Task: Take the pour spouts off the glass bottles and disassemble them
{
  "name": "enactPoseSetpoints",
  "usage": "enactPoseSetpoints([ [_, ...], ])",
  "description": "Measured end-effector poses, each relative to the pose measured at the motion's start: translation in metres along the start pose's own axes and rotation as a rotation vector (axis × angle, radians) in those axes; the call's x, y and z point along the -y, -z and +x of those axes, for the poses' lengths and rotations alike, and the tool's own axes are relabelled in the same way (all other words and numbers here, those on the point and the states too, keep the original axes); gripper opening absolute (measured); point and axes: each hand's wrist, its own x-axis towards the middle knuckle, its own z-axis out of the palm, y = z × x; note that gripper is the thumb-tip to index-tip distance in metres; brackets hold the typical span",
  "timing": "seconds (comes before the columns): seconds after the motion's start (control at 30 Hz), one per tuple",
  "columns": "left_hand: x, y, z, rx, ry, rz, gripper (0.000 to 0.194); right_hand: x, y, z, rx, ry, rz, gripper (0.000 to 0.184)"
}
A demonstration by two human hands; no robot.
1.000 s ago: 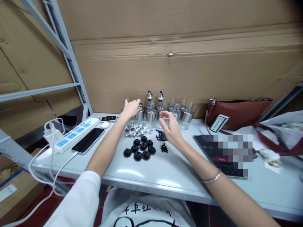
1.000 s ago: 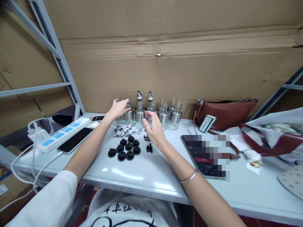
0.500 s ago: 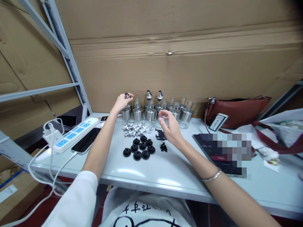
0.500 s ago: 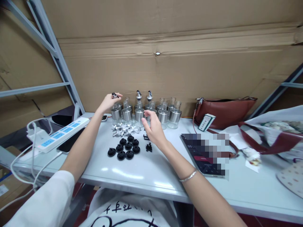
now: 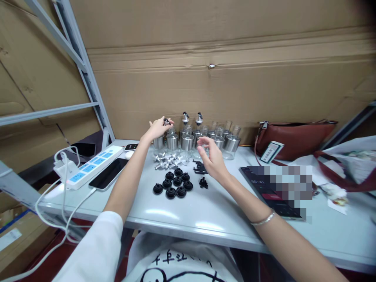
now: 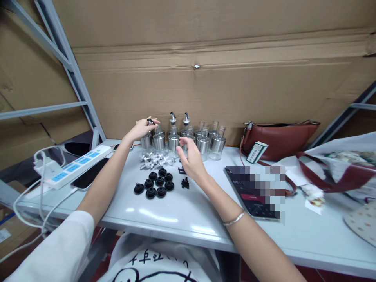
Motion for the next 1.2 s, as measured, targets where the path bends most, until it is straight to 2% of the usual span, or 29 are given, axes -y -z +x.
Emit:
enactPoseSetpoints([
  [0.2, -0.009, -0.003, -0.008, 0.128, -0.07, 0.254, 0.043, 0.0, 0.0, 0.0, 0.007, 0.01, -0.017, 0.027],
  [0.33, -0.041, 0.012, -0.023, 0.165, -0.101, 0.302, 0.04, 0.0, 0.001, 0.001, -0.006, 0.034, -0.045, 0.027],
  [0.47, -0.078, 0.019, -0.054, 0.183, -0.194, 0.07, 0.03, 0.003, 0.005, 0.002, -0.007, 0.132, -0.108, 0.028],
  [0.57, -0.084, 0.004, -0.081, 0.367, -0.302, -0.054, 0.041, 0.004, 0.007, 0.002, 0.04, 0.251, -0.167, 0.033],
  [0.6, -0.082, -0.004, -0.09, 0.391, -0.328, -0.098, 0.04, 0.004, 0.008, 0.001, 0.065, 0.284, -0.19, 0.035],
  [0.67, -0.076, -0.019, -0.104, 0.363, -0.3, -0.193, 0.034, 0.005, 0.008, 0.001, 0.119, 0.335, -0.24, 0.037],
  [0.73, -0.071, -0.031, -0.114, 0.313, -0.209, -0.282, 0.03, 0.005, 0.007, 0.0, 0.182, 0.385, -0.289, 0.035],
  [0.8, -0.071, -0.037, -0.12, 0.292, -0.147, -0.378, 0.025, 0.007, 0.006, 0.0, 0.226, 0.45, -0.332, 0.033],
  [0.87, -0.072, -0.038, -0.122, 0.321, -0.141, -0.465, 0.019, 0.01, 0.005, 0.0, 0.224, 0.516, -0.364, 0.033],
  [0.97, -0.074, -0.034, -0.121, 0.449, -0.109, -0.544, 0.017, 0.014, 0.002, -0.001, 0.158, 0.603, -0.389, 0.028],
  [1.07, -0.073, -0.028, -0.121, 0.608, 0.019, -0.622, 0.014, 0.017, 0.002, -0.002, 0.132, 0.651, -0.402, 0.027],
  [1.13, -0.074, -0.022, -0.124, 0.773, 0.051, -0.615, 0.011, 0.017, 0.006, 0.0, 0.108, 0.597, -0.361, 0.032],
  [1.2, -0.076, -0.017, -0.13, 0.966, -0.021, -0.559, 0.01, 0.016, 0.012, 0.004, 0.01, 0.461, -0.309, 0.038],
])
